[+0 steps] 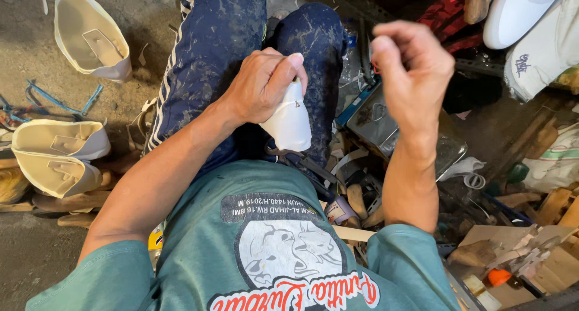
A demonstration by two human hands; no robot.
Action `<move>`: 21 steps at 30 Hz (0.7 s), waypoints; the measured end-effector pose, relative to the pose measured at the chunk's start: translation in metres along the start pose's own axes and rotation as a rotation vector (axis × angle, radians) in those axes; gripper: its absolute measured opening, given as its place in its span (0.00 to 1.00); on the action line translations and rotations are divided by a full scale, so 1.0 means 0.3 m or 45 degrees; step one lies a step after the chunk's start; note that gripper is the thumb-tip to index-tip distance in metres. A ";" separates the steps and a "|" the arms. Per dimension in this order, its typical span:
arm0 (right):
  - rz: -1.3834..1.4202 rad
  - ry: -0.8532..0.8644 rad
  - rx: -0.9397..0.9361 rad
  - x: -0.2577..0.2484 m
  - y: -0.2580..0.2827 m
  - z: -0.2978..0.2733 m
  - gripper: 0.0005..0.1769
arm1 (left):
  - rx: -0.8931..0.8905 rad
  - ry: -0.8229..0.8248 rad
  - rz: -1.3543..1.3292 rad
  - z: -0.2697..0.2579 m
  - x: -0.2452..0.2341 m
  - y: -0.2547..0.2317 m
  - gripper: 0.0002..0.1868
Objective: The person works on a white shoe while seated on the floor, using pliers to remove staples and a hammer to tap the shoe. They also use a brush to clean the shoe and handle a small white object.
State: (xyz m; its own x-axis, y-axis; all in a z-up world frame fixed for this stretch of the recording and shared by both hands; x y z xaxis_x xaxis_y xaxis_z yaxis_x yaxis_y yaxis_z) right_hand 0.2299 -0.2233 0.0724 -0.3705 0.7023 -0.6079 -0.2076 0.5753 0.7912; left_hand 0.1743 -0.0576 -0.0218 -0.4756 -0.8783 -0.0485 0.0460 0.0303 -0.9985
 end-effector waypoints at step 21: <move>0.259 0.282 0.139 0.247 0.053 -0.136 0.01 | 0.248 -0.135 0.041 -0.023 -0.003 -0.037 0.24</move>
State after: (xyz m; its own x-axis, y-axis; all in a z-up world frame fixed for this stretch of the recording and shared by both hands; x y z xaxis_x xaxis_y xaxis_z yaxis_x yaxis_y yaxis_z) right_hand 0.1622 -0.1792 0.0428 -0.5848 0.7061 -0.3992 -0.0154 0.4824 0.8758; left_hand 0.1682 -0.0537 -0.0110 -0.3763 -0.9241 -0.0673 0.2337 -0.0244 -0.9720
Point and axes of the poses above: each hand's wrist, its own z-axis towards the middle knuckle, its own x-axis out of the palm, y = z × x, the point moved 9 cm from there along z, towards the middle knuckle, and after that the axes turned 12 degrees about y, right-handed, at the moved point
